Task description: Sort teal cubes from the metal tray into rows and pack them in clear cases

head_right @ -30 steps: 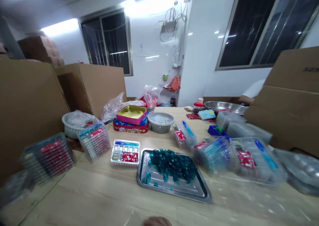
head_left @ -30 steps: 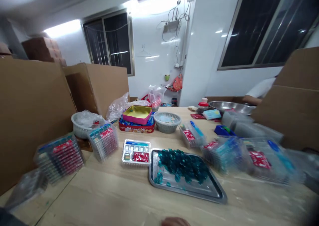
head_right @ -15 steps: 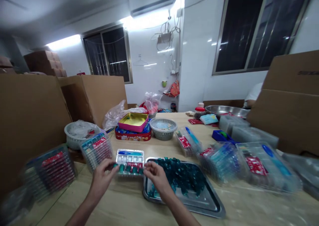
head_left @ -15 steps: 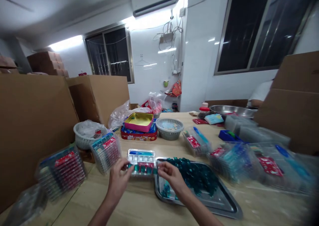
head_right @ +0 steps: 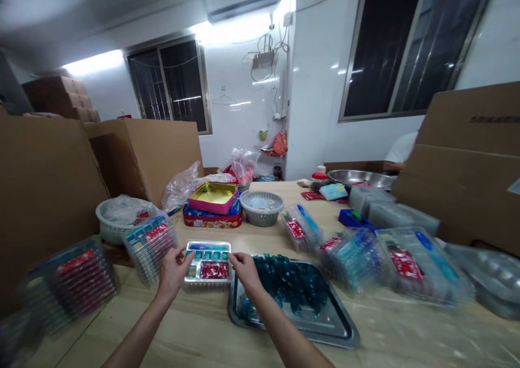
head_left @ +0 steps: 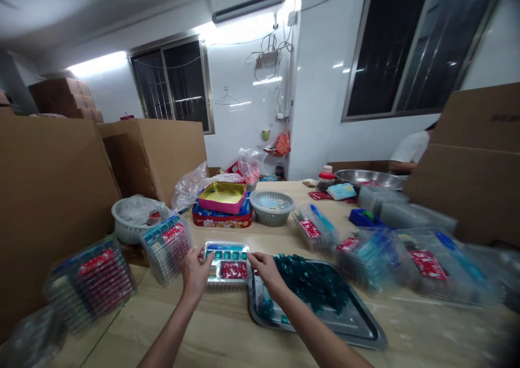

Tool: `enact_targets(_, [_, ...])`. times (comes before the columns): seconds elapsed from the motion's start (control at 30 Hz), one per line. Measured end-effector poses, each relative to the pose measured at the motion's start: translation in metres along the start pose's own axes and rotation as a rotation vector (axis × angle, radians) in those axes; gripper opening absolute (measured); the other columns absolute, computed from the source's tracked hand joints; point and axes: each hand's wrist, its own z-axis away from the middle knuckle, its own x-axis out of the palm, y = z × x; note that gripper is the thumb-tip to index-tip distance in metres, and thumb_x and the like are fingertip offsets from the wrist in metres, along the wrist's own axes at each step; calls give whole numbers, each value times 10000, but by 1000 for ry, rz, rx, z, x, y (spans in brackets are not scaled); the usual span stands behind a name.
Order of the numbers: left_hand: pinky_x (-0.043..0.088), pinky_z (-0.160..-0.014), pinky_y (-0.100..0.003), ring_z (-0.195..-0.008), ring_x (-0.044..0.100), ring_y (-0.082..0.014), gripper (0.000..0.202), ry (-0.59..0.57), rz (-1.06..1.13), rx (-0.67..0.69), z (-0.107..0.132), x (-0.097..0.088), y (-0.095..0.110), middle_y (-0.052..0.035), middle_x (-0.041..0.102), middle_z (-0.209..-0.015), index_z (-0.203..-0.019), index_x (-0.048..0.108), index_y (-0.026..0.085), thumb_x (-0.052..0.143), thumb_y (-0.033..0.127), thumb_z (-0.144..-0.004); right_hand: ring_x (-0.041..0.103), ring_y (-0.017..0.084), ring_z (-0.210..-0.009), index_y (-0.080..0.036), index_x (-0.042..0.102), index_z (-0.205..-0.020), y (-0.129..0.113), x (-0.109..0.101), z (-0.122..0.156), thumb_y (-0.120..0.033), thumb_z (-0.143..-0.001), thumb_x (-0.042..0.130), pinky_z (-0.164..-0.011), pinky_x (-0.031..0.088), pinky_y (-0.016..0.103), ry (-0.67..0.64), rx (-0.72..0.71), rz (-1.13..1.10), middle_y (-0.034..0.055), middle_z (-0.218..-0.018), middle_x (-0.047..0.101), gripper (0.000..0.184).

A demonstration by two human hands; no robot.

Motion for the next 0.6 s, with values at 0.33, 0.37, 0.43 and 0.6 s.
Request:
enact_targets(0.33, [345,-612,-123,-577,443,-8,348,33,106,-56,-7,3,-8,-9,597,-685,-859,685,130,567,353,-620,426,109,-528,-121,557,-617,-5,7,-2,-566,-545,670,-485,341,226,73,-84,-51,-3,-543,495,465])
enact_targets(0.37, [369,-625,-126,-586,457,-9,363,36,124,-64,-6,3,-10,-15,610,-715,-880,681,129,565,357,-622,441,113,-542,-125,552,-637,-8,8,0,-570,-566,664,-497,351,227,70,-101,-62,0,-564,506,465])
enact_targets(0.43, [415,-659,-131,-635,503,-16,405,43,172,-78,-6,3,-14,-36,637,-813,-938,664,127,552,373,-635,481,124,-571,-130,547,-701,-17,9,5,-575,-606,649,-521,378,232,42,-118,-93,9,-612,538,466])
enact_targets(0.6, [475,-673,-126,-731,580,-37,554,58,354,-136,4,-13,-13,-76,654,-937,-1057,592,112,530,478,-646,513,129,-583,-122,538,-788,-37,17,25,-563,-636,645,-533,400,234,-19,-107,-172,21,-650,561,478])
